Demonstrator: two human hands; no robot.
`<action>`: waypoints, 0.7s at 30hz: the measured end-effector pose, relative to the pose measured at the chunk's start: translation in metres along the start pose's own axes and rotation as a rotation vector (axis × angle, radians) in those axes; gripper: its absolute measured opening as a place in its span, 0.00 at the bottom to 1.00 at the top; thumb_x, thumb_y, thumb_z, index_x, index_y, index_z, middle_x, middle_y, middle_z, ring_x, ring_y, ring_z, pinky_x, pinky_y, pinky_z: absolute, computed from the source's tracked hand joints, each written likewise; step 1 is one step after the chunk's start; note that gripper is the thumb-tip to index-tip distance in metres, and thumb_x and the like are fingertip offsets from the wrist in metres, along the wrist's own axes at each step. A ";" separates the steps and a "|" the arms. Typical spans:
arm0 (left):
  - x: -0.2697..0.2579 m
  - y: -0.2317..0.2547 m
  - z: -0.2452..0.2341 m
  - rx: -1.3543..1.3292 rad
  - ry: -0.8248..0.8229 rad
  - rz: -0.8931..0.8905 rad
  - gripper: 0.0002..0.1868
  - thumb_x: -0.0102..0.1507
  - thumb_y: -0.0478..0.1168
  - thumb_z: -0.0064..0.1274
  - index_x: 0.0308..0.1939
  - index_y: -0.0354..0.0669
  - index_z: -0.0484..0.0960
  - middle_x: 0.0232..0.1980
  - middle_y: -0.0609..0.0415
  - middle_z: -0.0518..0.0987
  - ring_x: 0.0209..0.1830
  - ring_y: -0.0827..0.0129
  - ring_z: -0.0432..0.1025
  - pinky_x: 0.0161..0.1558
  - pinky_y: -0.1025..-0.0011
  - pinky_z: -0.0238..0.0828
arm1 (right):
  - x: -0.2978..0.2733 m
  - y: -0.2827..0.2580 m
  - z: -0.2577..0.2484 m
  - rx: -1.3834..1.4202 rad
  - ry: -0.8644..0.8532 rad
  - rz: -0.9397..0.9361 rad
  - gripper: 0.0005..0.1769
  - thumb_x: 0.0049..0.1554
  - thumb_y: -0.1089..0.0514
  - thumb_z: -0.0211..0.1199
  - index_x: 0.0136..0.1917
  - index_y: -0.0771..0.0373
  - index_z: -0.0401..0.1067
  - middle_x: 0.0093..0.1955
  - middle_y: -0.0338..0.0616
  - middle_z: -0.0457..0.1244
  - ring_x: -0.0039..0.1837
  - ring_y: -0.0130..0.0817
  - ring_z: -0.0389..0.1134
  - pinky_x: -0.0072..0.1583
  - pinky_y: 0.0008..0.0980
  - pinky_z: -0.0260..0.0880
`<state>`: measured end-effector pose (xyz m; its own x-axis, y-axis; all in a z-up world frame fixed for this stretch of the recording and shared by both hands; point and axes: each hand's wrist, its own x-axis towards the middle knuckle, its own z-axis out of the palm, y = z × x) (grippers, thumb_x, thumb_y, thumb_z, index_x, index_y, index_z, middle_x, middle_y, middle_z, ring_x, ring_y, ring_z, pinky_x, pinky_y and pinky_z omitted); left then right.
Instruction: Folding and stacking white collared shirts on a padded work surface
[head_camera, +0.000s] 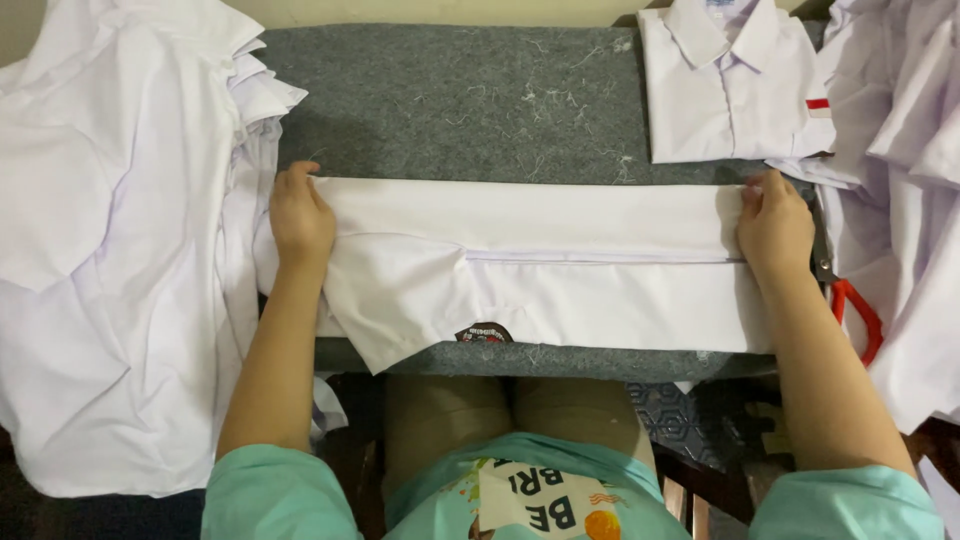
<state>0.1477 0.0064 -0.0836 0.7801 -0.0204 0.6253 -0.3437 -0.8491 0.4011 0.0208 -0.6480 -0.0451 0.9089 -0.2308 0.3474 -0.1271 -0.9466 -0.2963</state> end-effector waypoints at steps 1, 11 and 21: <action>0.004 -0.001 0.002 -0.004 0.001 0.002 0.16 0.66 0.26 0.39 0.54 0.36 0.77 0.47 0.38 0.77 0.46 0.43 0.72 0.51 0.51 0.66 | 0.000 -0.002 -0.002 -0.003 0.003 0.002 0.07 0.69 0.63 0.52 0.57 0.67 0.69 0.51 0.61 0.67 0.47 0.66 0.67 0.42 0.61 0.64; 0.012 -0.012 0.001 -0.045 0.047 0.002 0.09 0.63 0.26 0.49 0.47 0.34 0.80 0.43 0.41 0.79 0.44 0.48 0.73 0.50 0.55 0.68 | -0.002 -0.009 -0.009 0.056 0.001 0.132 0.12 0.69 0.54 0.58 0.62 0.59 0.74 0.39 0.48 0.67 0.44 0.56 0.68 0.46 0.54 0.65; 0.008 0.003 -0.003 -0.047 0.091 0.029 0.06 0.70 0.28 0.45 0.47 0.33 0.78 0.45 0.40 0.72 0.43 0.45 0.70 0.48 0.52 0.67 | 0.001 0.010 0.013 -0.017 0.139 -0.040 0.09 0.67 0.63 0.57 0.57 0.62 0.76 0.44 0.54 0.70 0.45 0.63 0.69 0.43 0.57 0.65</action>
<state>0.1517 0.0051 -0.0754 0.7192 0.0052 0.6948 -0.3914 -0.8232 0.4113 0.0255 -0.6544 -0.0587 0.8497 -0.2203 0.4791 -0.0995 -0.9592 -0.2646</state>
